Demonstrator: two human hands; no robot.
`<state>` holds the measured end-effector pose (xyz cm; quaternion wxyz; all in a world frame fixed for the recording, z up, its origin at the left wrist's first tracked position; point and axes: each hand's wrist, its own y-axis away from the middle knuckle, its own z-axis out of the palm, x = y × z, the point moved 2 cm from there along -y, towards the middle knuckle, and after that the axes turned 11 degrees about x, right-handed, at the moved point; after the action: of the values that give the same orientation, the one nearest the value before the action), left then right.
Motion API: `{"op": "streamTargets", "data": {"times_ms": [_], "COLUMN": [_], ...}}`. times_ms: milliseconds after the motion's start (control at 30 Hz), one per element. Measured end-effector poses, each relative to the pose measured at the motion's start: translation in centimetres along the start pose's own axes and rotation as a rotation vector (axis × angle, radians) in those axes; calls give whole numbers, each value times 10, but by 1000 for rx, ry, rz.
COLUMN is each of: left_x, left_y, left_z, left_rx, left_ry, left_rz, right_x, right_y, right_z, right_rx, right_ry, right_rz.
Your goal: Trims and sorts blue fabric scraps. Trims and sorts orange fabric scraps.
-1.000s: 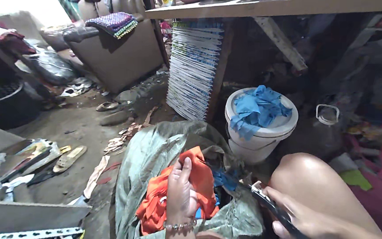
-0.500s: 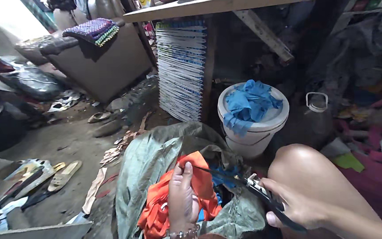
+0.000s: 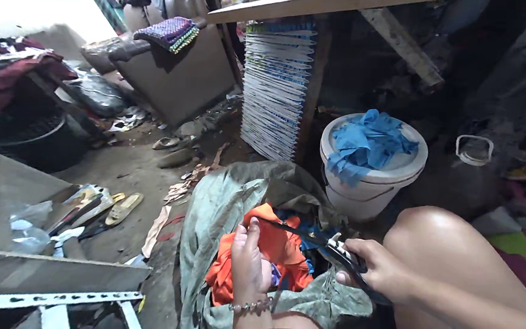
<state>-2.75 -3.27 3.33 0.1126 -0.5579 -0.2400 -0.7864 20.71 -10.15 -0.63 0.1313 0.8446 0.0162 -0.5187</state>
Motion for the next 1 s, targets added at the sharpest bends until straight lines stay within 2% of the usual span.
{"op": "streamTargets", "data": {"times_ms": [600,867,1000], "left_x": [-12,-14,-15], "left_y": [9,7,7], "left_z": [20,21,21], "left_rx": [-126,-155,-155], "left_ry": [-80,-91,-110], "left_rz": [-16,-45,-43], "right_x": [-12,-8,-12], "right_y": [2,5,7], "right_z": [-10,-8,-18], "right_rx": [45,42,10], "right_ry": [161,116,46], "right_rz": [44,19,105]}}
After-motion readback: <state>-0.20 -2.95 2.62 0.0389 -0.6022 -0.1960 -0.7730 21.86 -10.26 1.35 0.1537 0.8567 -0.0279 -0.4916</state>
